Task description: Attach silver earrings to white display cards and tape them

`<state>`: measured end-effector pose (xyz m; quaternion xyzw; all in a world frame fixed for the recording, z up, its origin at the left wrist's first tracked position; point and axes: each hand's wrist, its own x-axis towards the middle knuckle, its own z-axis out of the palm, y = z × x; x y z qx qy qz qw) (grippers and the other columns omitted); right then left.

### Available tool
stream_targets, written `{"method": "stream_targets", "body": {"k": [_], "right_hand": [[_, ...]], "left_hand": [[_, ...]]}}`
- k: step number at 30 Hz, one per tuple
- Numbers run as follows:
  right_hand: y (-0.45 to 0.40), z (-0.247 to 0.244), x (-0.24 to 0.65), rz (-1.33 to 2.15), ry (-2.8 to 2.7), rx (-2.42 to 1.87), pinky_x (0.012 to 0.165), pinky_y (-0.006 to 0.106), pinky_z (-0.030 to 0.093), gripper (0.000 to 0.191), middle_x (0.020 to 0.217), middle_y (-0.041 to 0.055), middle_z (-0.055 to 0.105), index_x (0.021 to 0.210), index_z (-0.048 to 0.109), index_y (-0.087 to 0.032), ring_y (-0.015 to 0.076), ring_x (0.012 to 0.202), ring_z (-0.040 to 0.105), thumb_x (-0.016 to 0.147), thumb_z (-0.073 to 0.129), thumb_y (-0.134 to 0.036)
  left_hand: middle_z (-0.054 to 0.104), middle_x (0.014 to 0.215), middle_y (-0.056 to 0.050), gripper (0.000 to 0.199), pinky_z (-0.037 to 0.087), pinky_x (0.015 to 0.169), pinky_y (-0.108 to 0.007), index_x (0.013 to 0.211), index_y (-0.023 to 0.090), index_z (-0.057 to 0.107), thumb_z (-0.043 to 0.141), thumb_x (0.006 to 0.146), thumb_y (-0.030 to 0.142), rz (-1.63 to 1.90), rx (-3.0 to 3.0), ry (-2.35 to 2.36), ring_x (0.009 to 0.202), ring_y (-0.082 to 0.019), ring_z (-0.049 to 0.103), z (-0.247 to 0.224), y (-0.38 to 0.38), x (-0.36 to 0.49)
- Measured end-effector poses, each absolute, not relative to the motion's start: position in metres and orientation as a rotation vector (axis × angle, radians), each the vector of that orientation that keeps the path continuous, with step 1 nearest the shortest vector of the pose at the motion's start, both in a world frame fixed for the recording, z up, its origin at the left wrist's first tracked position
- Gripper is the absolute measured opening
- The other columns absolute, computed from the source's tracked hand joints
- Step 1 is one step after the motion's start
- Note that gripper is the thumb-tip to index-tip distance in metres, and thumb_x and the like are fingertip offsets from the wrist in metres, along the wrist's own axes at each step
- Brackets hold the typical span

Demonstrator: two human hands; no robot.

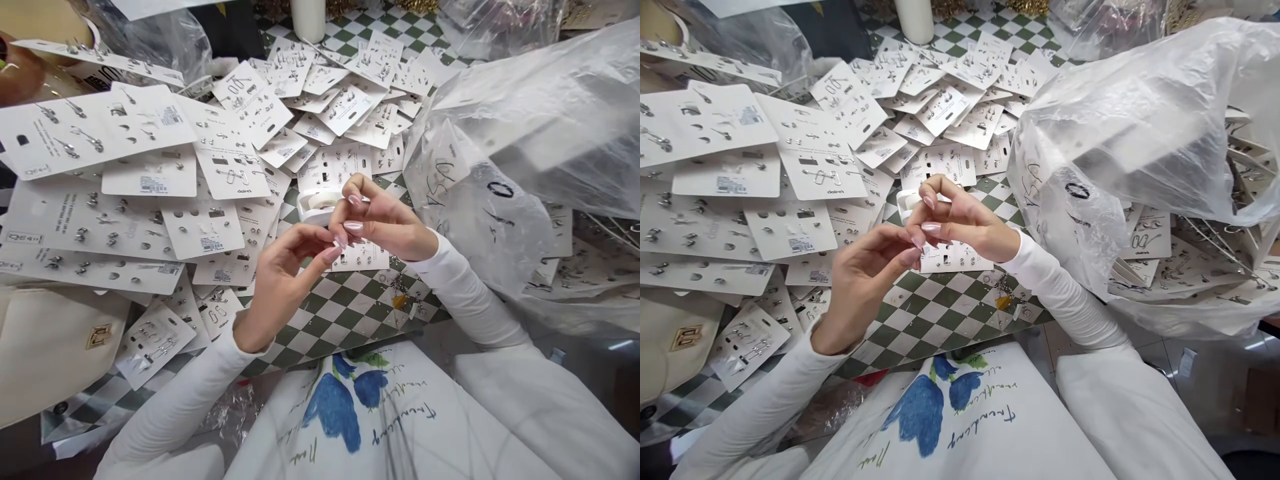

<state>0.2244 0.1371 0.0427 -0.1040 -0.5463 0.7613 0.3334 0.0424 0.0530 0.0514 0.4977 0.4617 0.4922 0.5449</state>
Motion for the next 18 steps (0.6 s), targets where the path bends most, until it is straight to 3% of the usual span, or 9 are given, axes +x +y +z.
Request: {"method": "stream_targets", "body": {"k": [6, 11, 18], "right_hand": [[0.1352, 0.0342, 0.2168, 2.015, -1.357, -0.267, 0.063, 0.028, 0.040, 0.031, 0.084, -0.0030, 0.064, 0.097, 0.033, -0.025, 0.0113, 0.066, 0.051, 0.097, 0.064, -0.021], [0.1343, 0.0333, 0.2158, 2.022, -1.377, -0.269, 0.061, 0.027, 0.046, 0.031, 0.082, -0.0042, 0.061, 0.097, 0.031, -0.026, 0.0128, 0.068, 0.055, 0.099, 0.061, -0.022], [0.1325, 0.0322, 0.2147, 2.026, -1.366, -0.233, 0.065, 0.031, 0.058, 0.027, 0.082, -0.0036, 0.058, 0.098, 0.031, -0.026, 0.0137, 0.069, 0.050, 0.101, 0.057, -0.021]], "left_hand": [[0.066, 0.096, -0.002, 0.020, 0.062, 0.076, -0.030, 0.101, 0.022, 0.063, 0.078, 0.089, 0.018, 1.226, 1.090, 0.967, 0.083, -0.015, 0.066, 0.0465, 0.0544, 0.0471], [0.067, 0.094, -0.003, 0.013, 0.062, 0.070, -0.029, 0.098, 0.021, 0.064, 0.076, 0.091, 0.021, 1.197, 1.048, 0.968, 0.077, -0.015, 0.065, 0.0452, 0.0553, 0.0446], [0.068, 0.092, -0.003, 0.010, 0.059, 0.069, -0.028, 0.090, 0.019, 0.064, 0.073, 0.094, 0.022, 1.182, 1.004, 0.947, 0.071, -0.013, 0.064, 0.0446, 0.0563, 0.0429]]}}
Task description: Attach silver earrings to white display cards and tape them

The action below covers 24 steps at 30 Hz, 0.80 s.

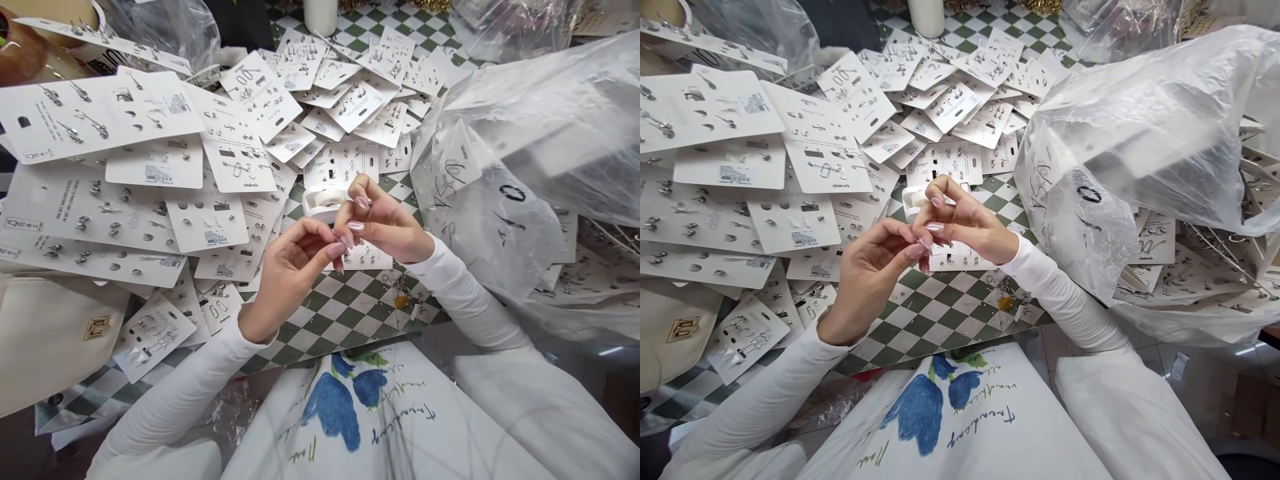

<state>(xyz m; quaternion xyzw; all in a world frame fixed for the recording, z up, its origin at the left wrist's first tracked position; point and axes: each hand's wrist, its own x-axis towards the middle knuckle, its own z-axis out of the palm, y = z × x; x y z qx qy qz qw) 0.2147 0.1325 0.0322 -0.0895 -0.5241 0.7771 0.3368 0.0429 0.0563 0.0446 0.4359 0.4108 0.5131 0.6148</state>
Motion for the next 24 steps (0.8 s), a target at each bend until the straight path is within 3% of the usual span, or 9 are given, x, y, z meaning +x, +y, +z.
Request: {"method": "stream_targets", "body": {"k": [8, 14, 19, 24], "right_hand": [[0.135, 0.053, 0.228, 1.778, -1.692, -0.423, 0.070, 0.033, 0.054, 0.019, 0.086, -0.0005, 0.059, 0.097, 0.034, -0.025, 0.0159, 0.078, 0.062, 0.104, 0.050, -0.018], [0.133, 0.055, 0.234, 1.213, -2.029, -0.524, 0.064, 0.030, 0.056, 0.016, 0.099, 0.0020, 0.049, 0.106, 0.039, -0.023, 0.0145, 0.081, 0.067, 0.102, 0.051, -0.012], [0.133, 0.054, 0.234, 0.864, -2.125, -0.685, 0.060, 0.029, 0.051, 0.021, 0.102, 0.0034, 0.056, 0.114, 0.047, -0.022, 0.0134, 0.077, 0.062, 0.099, 0.061, -0.016], [0.140, 0.057, 0.240, 1.117, -2.090, -0.783, 0.058, 0.028, 0.044, 0.023, 0.083, 0.0022, 0.068, 0.101, 0.068, -0.015, 0.0120, 0.068, 0.058, 0.095, 0.076, -0.035]], "left_hand": [[0.063, 0.087, -0.003, 0.009, 0.057, 0.068, -0.026, 0.093, 0.018, 0.065, 0.071, 0.096, 0.025, 1.019, 1.045, 0.921, 0.071, -0.013, 0.063, 0.047, 0.063, 0.031], [0.062, 0.081, -0.001, 0.010, 0.057, 0.070, -0.024, 0.093, 0.017, 0.063, 0.069, 0.098, 0.023, 0.933, 1.111, 1.014, 0.071, -0.012, 0.062, 0.051, 0.066, 0.028], [0.060, 0.078, -0.001, 0.010, 0.056, 0.069, -0.022, 0.092, 0.016, 0.062, 0.067, 0.098, 0.022, 0.945, 1.071, 1.050, 0.070, -0.011, 0.060, 0.051, 0.066, 0.029], [0.061, 0.079, -0.001, 0.012, 0.057, 0.069, -0.023, 0.092, 0.017, 0.062, 0.069, 0.097, 0.025, 0.961, 1.073, 1.078, 0.071, -0.012, 0.061, 0.048, 0.067, 0.027]]}}
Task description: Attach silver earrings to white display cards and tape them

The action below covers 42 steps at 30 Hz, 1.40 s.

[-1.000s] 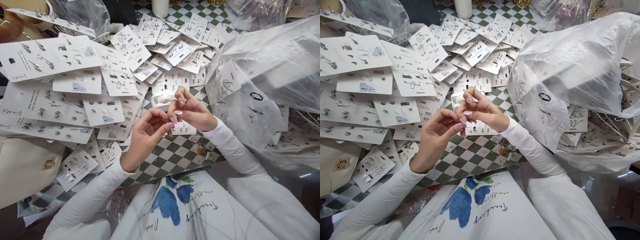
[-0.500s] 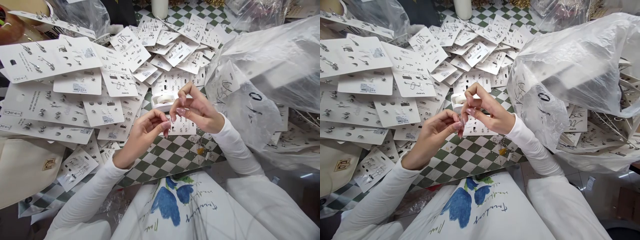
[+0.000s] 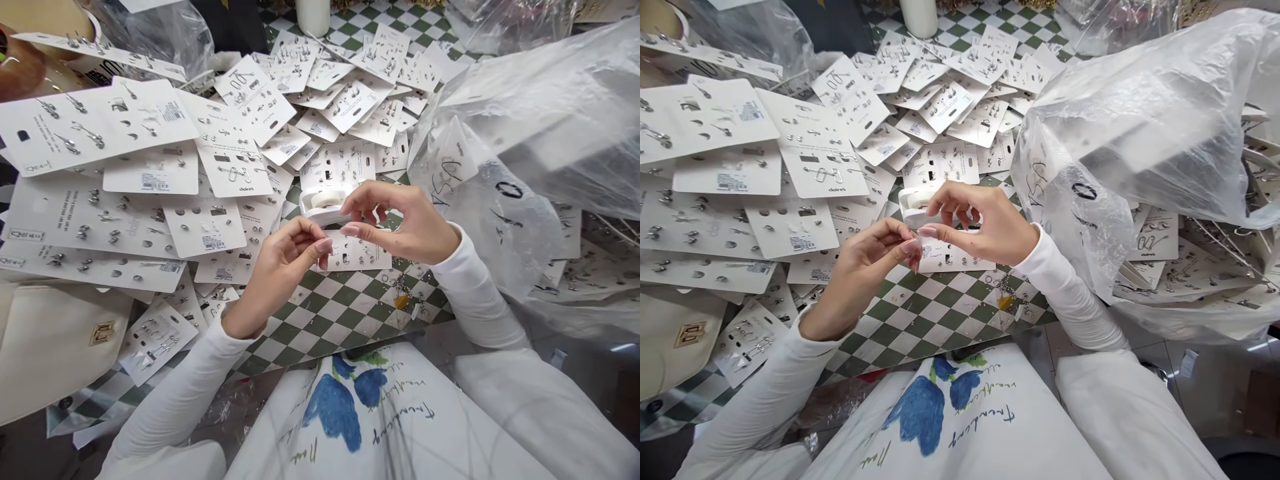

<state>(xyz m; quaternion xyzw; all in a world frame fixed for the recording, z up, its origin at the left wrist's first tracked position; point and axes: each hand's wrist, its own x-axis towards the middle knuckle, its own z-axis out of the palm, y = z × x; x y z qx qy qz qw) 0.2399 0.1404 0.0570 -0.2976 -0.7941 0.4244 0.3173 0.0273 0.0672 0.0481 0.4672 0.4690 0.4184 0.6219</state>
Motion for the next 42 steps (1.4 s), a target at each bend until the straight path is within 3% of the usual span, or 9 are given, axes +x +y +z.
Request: {"method": "stream_targets", "body": {"k": [6, 10, 16, 19, 24, 28, 32, 38, 42], "right_hand": [[0.141, 0.052, 0.237, 1.269, -2.043, -0.659, 0.054, 0.028, 0.040, 0.026, 0.075, 0.0022, 0.070, 0.083, 0.073, -0.015, 0.0106, 0.061, 0.054, 0.094, 0.078, -0.039], [0.141, 0.056, 0.239, 1.346, -1.966, -0.659, 0.056, 0.029, 0.046, 0.027, 0.079, 0.0023, 0.067, 0.086, 0.070, -0.016, 0.0121, 0.066, 0.056, 0.095, 0.076, -0.040], [0.145, 0.061, 0.246, 1.356, -1.932, -0.703, 0.066, 0.033, 0.053, 0.024, 0.087, 0.0019, 0.067, 0.091, 0.068, -0.021, 0.0162, 0.077, 0.062, 0.097, 0.073, -0.043], [0.145, 0.059, 0.246, 1.382, -1.914, -0.703, 0.066, 0.033, 0.052, 0.020, 0.088, 0.0013, 0.064, 0.093, 0.066, -0.022, 0.0163, 0.078, 0.061, 0.099, 0.071, -0.040], [0.144, 0.056, 0.243, 1.416, -1.855, -0.663, 0.064, 0.031, 0.049, 0.025, 0.090, 0.0019, 0.062, 0.096, 0.065, -0.017, 0.0143, 0.075, 0.059, 0.097, 0.074, -0.040], [0.143, 0.058, 0.241, 1.458, -1.771, -0.620, 0.065, 0.028, 0.050, 0.029, 0.086, 0.0033, 0.061, 0.096, 0.065, -0.015, 0.0136, 0.075, 0.059, 0.101, 0.067, -0.043], [0.142, 0.063, 0.242, 1.551, -1.634, -0.688, 0.064, 0.027, 0.050, 0.042, 0.079, 0.0049, 0.064, 0.087, 0.067, -0.014, 0.0138, 0.071, 0.061, 0.109, 0.051, -0.047], [0.143, 0.071, 0.248, 1.486, -1.498, -0.823, 0.060, 0.032, 0.048, 0.041, 0.074, 0.0044, 0.065, 0.079, 0.072, -0.019, 0.0168, 0.066, 0.060, 0.099, 0.068, -0.054], [0.141, 0.072, 0.248, 1.206, -1.564, -0.893, 0.060, 0.033, 0.048, 0.031, 0.077, 0.0040, 0.065, 0.081, 0.071, -0.019, 0.0157, 0.066, 0.058, 0.096, 0.075, -0.047]], "left_hand": [[0.062, 0.079, -0.001, 0.014, 0.058, 0.068, -0.023, 0.090, 0.017, 0.064, 0.073, 0.094, 0.026, 0.959, 1.102, 1.092, 0.070, -0.012, 0.062, 0.048, 0.067, 0.028], [0.062, 0.085, -0.001, 0.017, 0.059, 0.068, -0.027, 0.097, 0.019, 0.058, 0.073, 0.094, 0.026, 1.044, 1.137, 1.141, 0.071, -0.014, 0.064, 0.042, 0.069, 0.027], [0.061, 0.127, -0.015, 0.042, 0.051, 0.098, -0.047, 0.130, 0.017, 0.051, 0.073, 0.095, 0.027, 0.707, 2.095, 1.276, 0.121, -0.032, 0.059, 0.017, 0.068, 0.030], [0.058, 0.135, -0.021, 0.053, 0.046, 0.101, -0.051, 0.137, 0.012, 0.046, 0.073, 0.094, 0.027, 0.497, 2.388, 1.325, 0.131, -0.039, 0.052, 0.008, 0.065, 0.034], [0.060, 0.123, -0.018, 0.076, 0.048, 0.089, -0.047, 0.135, 0.011, 0.046, 0.089, 0.078, 0.037, 0.387, 2.385, 1.429, 0.115, -0.038, 0.057, 0.008, 0.065, 0.034], [0.059, 0.097, -0.006, 0.054, 0.046, 0.072, -0.038, 0.108, 0.018, 0.049, 0.089, 0.079, 0.039, 0.338, 2.246, 1.383, 0.087, -0.027, 0.059, 0.016, 0.064, 0.031], [0.040, 0.069, 0.006, 0.046, 0.031, 0.048, -0.029, 0.090, 0.024, 0.040, 0.078, 0.087, 0.050, 0.291, 1.794, 1.256, 0.056, -0.015, 0.045, 0.025, 0.061, 0.030], [0.069, 0.093, -0.004, 0.030, 0.056, 0.044, -0.025, 0.104, 0.023, 0.054, 0.069, 0.095, 0.047, 0.486, 1.021, 0.919, 0.060, -0.018, 0.072, 0.028, 0.061, 0.032], [0.076, 0.106, -0.009, 0.041, 0.067, 0.058, -0.026, 0.122, 0.022, 0.062, 0.078, 0.089, 0.040, 0.725, 0.882, 0.971, 0.076, -0.022, 0.078, 0.028, 0.060, 0.037]]}}
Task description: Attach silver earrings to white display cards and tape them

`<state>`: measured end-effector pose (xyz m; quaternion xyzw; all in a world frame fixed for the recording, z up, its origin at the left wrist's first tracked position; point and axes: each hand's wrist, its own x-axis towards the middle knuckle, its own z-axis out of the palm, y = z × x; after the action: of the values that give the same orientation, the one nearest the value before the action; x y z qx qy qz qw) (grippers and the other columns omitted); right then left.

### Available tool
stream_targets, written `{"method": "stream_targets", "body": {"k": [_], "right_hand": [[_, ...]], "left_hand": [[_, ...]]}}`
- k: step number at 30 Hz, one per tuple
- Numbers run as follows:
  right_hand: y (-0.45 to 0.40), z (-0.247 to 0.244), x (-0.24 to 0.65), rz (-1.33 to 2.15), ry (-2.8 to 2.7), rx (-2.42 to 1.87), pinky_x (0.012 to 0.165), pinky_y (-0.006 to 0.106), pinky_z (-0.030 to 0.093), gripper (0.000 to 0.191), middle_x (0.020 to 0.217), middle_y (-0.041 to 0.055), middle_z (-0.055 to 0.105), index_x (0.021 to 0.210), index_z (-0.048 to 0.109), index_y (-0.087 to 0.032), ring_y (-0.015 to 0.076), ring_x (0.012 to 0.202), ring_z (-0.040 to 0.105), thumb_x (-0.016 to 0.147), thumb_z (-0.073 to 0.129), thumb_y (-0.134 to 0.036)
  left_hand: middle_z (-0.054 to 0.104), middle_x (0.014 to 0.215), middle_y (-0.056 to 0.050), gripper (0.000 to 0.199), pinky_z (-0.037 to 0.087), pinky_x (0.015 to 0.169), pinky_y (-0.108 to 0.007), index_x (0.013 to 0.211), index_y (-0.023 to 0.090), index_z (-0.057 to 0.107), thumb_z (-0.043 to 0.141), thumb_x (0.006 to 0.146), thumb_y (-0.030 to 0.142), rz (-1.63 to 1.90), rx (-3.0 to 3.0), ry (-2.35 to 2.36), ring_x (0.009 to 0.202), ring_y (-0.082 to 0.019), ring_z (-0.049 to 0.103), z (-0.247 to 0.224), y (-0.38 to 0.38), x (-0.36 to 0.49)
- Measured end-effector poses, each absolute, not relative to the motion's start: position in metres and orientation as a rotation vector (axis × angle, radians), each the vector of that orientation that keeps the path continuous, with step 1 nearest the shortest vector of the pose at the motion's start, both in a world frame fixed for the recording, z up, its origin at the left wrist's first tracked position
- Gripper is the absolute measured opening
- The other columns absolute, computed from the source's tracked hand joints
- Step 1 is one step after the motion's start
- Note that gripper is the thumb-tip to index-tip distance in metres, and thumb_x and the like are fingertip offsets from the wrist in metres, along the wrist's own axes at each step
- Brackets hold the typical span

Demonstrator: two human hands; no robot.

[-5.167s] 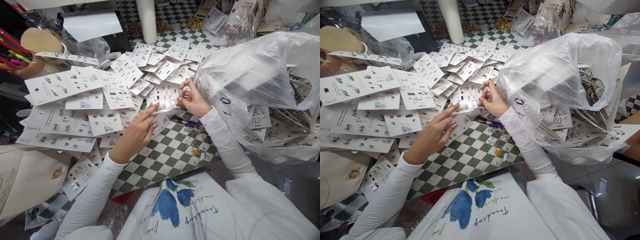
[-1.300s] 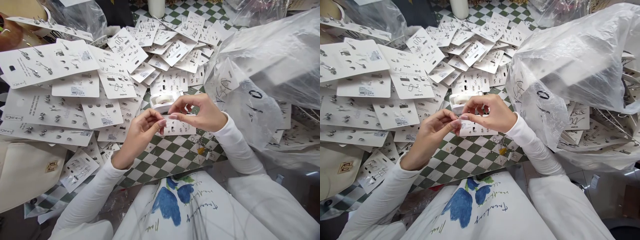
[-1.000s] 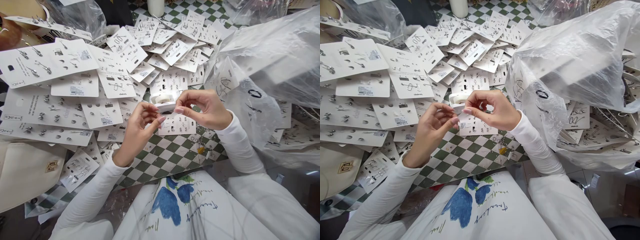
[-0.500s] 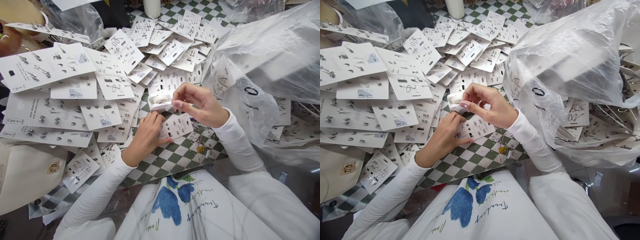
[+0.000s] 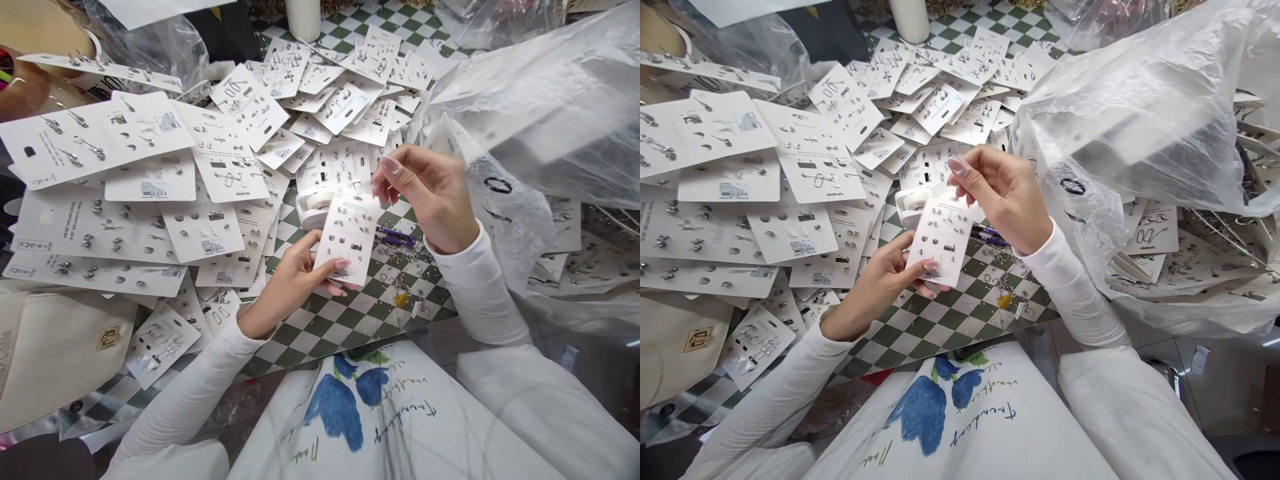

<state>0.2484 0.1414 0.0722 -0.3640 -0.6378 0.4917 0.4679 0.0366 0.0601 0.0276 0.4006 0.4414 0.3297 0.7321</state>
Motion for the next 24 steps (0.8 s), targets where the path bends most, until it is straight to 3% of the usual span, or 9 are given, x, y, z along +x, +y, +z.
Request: {"method": "stream_targets", "body": {"k": [5, 12, 16, 24], "right_hand": [[0.133, 0.069, 0.243, 1.002, -1.671, -0.987, 0.055, 0.031, 0.041, 0.033, 0.079, 0.0034, 0.064, 0.083, 0.067, -0.018, 0.0151, 0.068, 0.056, 0.092, 0.078, -0.047], [0.110, 0.058, 0.217, 1.170, -1.630, -1.022, 0.048, 0.027, 0.036, 0.033, 0.069, 0.0004, 0.063, 0.078, 0.070, -0.015, 0.0097, 0.056, 0.043, 0.085, 0.086, -0.043], [0.106, 0.047, 0.207, 1.248, -1.592, -1.064, 0.050, 0.025, 0.037, 0.034, 0.065, -0.0006, 0.061, 0.075, 0.071, -0.015, 0.0097, 0.056, 0.041, 0.083, 0.087, -0.044], [0.107, 0.036, 0.203, 1.219, -1.610, -1.056, 0.052, 0.025, 0.036, 0.032, 0.061, -0.0035, 0.051, 0.074, 0.071, -0.015, 0.0101, 0.057, 0.040, 0.082, 0.086, -0.042]], "left_hand": [[0.076, 0.114, -0.008, 0.031, 0.070, 0.076, -0.028, 0.109, 0.018, 0.076, 0.083, 0.086, 0.037, 1.024, 0.792, 1.133, 0.092, -0.021, 0.077, 0.029, 0.055, 0.044], [0.078, 0.106, -0.004, 0.016, 0.063, 0.099, -0.033, 0.101, 0.018, 0.075, 0.081, 0.088, 0.028, 1.288, 0.722, 1.187, 0.103, -0.019, 0.075, 0.024, 0.049, 0.053], [0.078, 0.109, -0.005, 0.024, 0.060, 0.103, -0.040, 0.109, 0.020, 0.074, 0.081, 0.088, 0.031, 1.288, 0.781, 1.200, 0.109, -0.023, 0.074, 0.018, 0.045, 0.055], [0.077, 0.099, -0.002, 0.022, 0.059, 0.104, -0.040, 0.109, 0.022, 0.075, 0.079, 0.089, 0.032, 1.307, 0.796, 1.215, 0.100, -0.021, 0.074, 0.019, 0.042, 0.058]]}}
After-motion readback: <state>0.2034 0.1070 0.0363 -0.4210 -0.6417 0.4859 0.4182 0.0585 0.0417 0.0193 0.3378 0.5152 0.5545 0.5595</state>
